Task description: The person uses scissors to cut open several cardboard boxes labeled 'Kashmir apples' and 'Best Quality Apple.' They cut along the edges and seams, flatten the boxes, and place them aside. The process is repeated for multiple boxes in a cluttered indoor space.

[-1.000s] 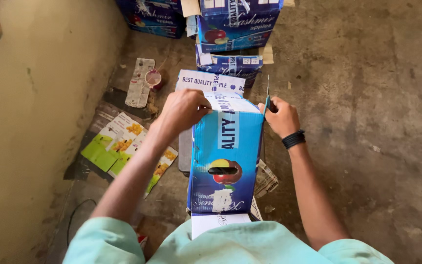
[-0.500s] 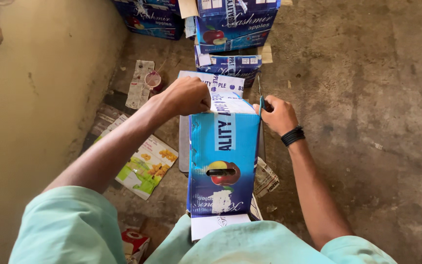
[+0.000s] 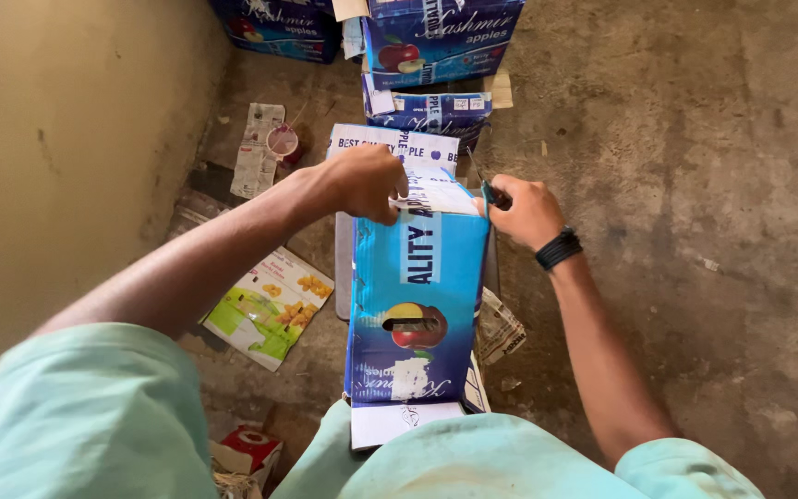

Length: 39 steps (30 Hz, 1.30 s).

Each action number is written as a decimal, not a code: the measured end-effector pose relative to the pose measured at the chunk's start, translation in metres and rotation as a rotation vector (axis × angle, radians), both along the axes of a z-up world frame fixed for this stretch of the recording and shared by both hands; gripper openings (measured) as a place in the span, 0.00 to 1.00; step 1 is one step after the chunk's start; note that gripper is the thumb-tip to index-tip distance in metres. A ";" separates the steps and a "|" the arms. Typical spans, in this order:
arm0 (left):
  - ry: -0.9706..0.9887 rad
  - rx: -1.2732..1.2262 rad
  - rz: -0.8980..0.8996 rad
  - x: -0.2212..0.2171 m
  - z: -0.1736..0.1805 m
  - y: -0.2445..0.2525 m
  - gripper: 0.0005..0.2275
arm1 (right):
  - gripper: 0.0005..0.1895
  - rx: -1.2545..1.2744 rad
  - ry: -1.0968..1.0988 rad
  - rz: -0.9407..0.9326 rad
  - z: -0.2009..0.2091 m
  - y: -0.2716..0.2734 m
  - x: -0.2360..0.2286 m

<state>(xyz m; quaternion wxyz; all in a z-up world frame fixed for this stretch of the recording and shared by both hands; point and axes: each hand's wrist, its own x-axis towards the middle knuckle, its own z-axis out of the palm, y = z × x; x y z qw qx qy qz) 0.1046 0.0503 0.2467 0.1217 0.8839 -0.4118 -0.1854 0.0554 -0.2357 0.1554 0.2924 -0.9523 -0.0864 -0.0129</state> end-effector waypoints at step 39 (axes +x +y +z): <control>-0.070 -0.276 0.100 -0.037 -0.005 0.011 0.13 | 0.29 -0.557 0.948 0.611 0.105 0.056 0.047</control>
